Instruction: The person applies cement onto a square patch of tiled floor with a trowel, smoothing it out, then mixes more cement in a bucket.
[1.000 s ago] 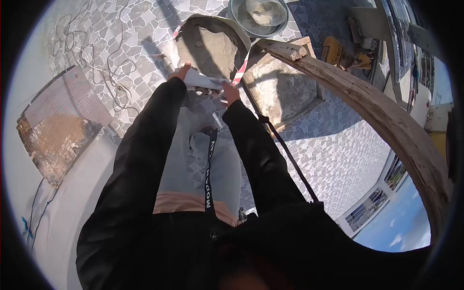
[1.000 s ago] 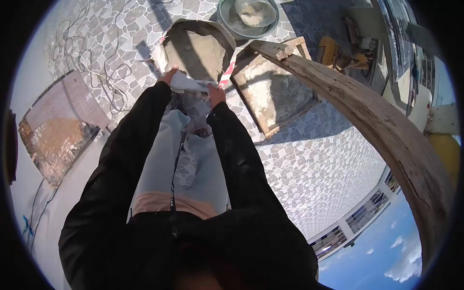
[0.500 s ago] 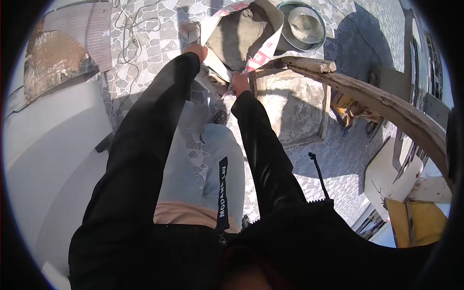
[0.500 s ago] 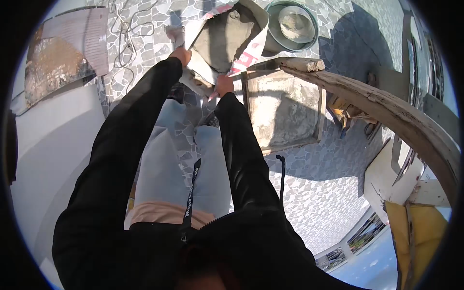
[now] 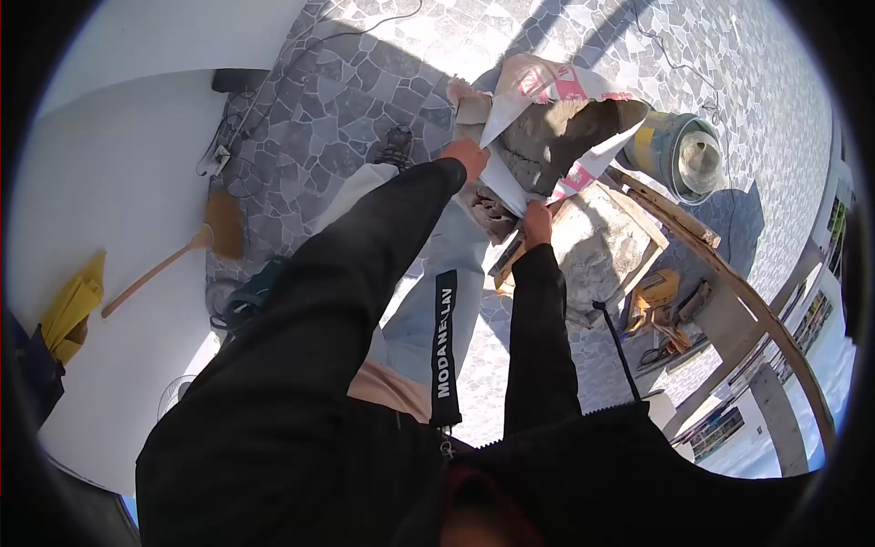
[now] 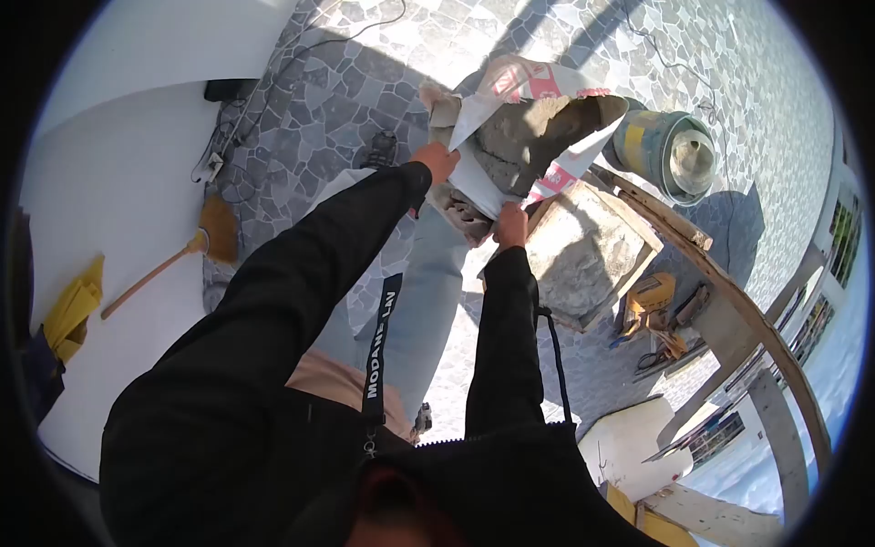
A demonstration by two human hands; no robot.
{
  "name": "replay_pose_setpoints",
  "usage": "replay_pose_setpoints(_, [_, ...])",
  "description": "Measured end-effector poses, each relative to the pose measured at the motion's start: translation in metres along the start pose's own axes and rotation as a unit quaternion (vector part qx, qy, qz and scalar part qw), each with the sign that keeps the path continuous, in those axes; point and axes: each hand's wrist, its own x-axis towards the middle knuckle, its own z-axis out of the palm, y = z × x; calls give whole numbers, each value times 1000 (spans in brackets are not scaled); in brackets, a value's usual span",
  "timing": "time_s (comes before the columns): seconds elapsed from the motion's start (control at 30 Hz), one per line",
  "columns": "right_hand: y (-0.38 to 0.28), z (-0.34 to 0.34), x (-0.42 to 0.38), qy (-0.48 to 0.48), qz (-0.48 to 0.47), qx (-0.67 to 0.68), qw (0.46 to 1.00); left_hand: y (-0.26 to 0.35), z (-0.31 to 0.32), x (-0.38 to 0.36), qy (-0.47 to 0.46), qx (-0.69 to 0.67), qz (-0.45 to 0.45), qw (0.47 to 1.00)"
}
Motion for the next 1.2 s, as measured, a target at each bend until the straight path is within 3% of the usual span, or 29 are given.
replay_pose_setpoints(0.03, [-2, 17, -14, -11, 38, 79, 996, -12, -12, -18, 5, -10, -10, 1000])
replay_pose_setpoints(0.07, [-60, 32, -55, -8, 207, 206, 956, -28, -22, -33, 6, 1, -4, 1000])
replay_pose_setpoints(0.13, [-68, 69, -89, -38, 226, 189, 955, -53, -47, -59, -4, 54, 36, 998])
replay_pose_setpoints(0.23, [-72, 120, -145, -103, 215, 119, 964, -115, -56, -118, -6, 50, -29, 998])
replay_pose_setpoints(0.27, [-59, 137, -159, -123, 129, 40, 983, -119, -70, -152, -20, 89, -11, 996])
replay_pose_setpoints(0.3, [-26, 156, -171, -114, -72, -108, 985, -164, -48, -163, 4, 30, -81, 996])
replay_pose_setpoints(0.33, [4, 174, -187, -91, -260, -249, 929, -189, -37, -185, 33, 25, -122, 992])
replay_pose_setpoints(0.37, [-22, 174, -204, -230, -41, -204, 951, -204, -38, -210, 4, 56, -49, 997])
replay_pose_setpoints(0.4, [6, 189, -216, -213, -265, -405, 849, -221, -33, -229, 3, 81, -58, 995])
replay_pose_setpoints(0.43, [23, 210, -227, -178, -240, -397, 868, -237, -25, -241, 10, 5, -138, 990])
replay_pose_setpoints(0.47, [37, 226, -238, -192, -221, -387, 874, -260, -18, -251, 24, 4, -161, 987])
replay_pose_setpoints(0.5, [41, 237, -249, -208, -204, -374, 881, -267, -21, -263, -24, 24, -199, 979])
replay_pose_setpoints(0.63, [50, 273, -316, -203, -100, -273, 935, -329, -16, -311, -40, 38, -188, 981])
replay_pose_setpoints(0.77, [57, 298, -331, -190, -141, -263, 935, -353, -18, -333, -15, 49, -188, 981])
replay_pose_setpoints(0.8, [60, 300, -332, -192, -189, -289, 919, -358, -17, -335, -14, 48, -183, 982])
replay_pose_setpoints(0.87, [68, 303, -338, -200, -233, -314, 899, -367, -9, -346, -49, 128, -70, 988])
replay_pose_setpoints(0.9, [70, 302, -337, -182, -153, -184, 954, -370, -4, -346, -48, 127, -74, 988])
replay_pose_setpoints(0.93, [72, 300, -338, -160, -70, -49, 983, -370, 0, -343, -18, 78, -132, 988])
replay_pose_setpoints(0.97, [76, 298, -339, -164, -71, -47, 983, -371, 6, -343, 13, 30, -187, 982])
replay_pose_setpoints(1.0, [80, 296, -341, -188, -133, 11, 973, -372, 11, -347, 16, 32, -187, 982])
replay_pose_setpoints(1.1, [68, 267, -347, -242, -91, 154, 954, -373, 4, -343, 49, 60, -232, 970])
replay_pose_setpoints(1.13, [56, 242, -352, -240, 0, 207, 948, -393, 6, -339, 6, 78, -228, 970])
replay_pose_setpoints(1.17, [61, 215, -355, -224, 93, 264, 933, -401, 1, -342, -71, 336, -50, 938])
replay_pose_setpoints(1.2, [77, 191, -352, -182, 57, 200, 961, -401, 1, -340, -103, 366, -51, 923])
